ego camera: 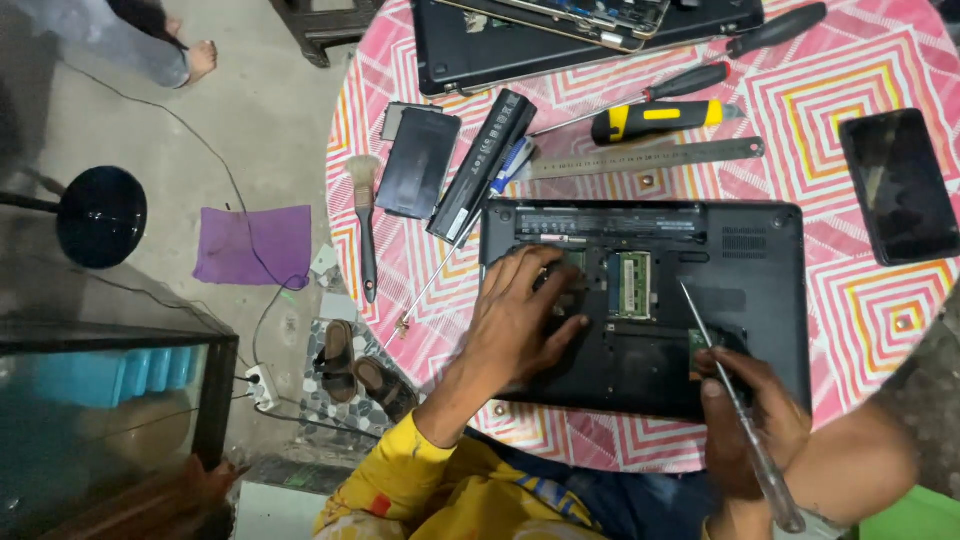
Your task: Disassembling a laptop by removing screws from the bottom casing and prying the top cover off to reveal internal components.
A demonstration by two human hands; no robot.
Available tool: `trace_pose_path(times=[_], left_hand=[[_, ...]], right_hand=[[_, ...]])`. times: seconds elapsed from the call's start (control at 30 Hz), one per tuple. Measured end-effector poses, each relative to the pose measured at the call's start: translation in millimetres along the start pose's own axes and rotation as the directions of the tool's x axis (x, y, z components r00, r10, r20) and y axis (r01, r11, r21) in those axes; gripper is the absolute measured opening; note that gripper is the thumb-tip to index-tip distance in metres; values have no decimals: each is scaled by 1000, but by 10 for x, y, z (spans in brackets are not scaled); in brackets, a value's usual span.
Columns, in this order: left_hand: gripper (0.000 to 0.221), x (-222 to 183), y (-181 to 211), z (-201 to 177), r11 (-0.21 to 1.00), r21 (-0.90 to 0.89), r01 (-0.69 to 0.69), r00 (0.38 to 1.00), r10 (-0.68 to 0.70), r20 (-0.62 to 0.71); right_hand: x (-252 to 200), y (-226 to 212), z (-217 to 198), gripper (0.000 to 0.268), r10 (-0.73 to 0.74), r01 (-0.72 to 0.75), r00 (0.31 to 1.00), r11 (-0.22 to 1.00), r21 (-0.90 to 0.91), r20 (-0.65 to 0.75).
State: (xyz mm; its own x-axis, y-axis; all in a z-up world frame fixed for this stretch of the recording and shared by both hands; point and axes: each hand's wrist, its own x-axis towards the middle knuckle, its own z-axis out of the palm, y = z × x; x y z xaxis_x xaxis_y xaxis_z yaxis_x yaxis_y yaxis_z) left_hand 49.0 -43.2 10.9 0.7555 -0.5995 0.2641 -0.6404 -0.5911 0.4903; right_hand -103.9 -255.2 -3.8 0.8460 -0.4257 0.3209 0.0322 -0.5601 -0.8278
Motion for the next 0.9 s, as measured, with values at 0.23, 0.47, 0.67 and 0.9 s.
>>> trace_pose_path(times=[0.23,0.47,0.67,0.9], left_hand=[[32,221,-252,140,985,151,-78,989,96,-115],[18,346,-333,231,979,198,-49,993,69,-99],[15,406,-327,267,984,171,-53,990,74,-116],[42,425,-330,249,969,244,-39,995,15,100]], right_hand=[[-25,-77,157,25,61,-61,998,997,-48,5],[-26,-17,188,26,44,-41,999,993,-113,24],[31,-46,208,20,64,-67,998,987,-146,-27],[22,28,228,22,-15,13,1000,984,-178,-11]])
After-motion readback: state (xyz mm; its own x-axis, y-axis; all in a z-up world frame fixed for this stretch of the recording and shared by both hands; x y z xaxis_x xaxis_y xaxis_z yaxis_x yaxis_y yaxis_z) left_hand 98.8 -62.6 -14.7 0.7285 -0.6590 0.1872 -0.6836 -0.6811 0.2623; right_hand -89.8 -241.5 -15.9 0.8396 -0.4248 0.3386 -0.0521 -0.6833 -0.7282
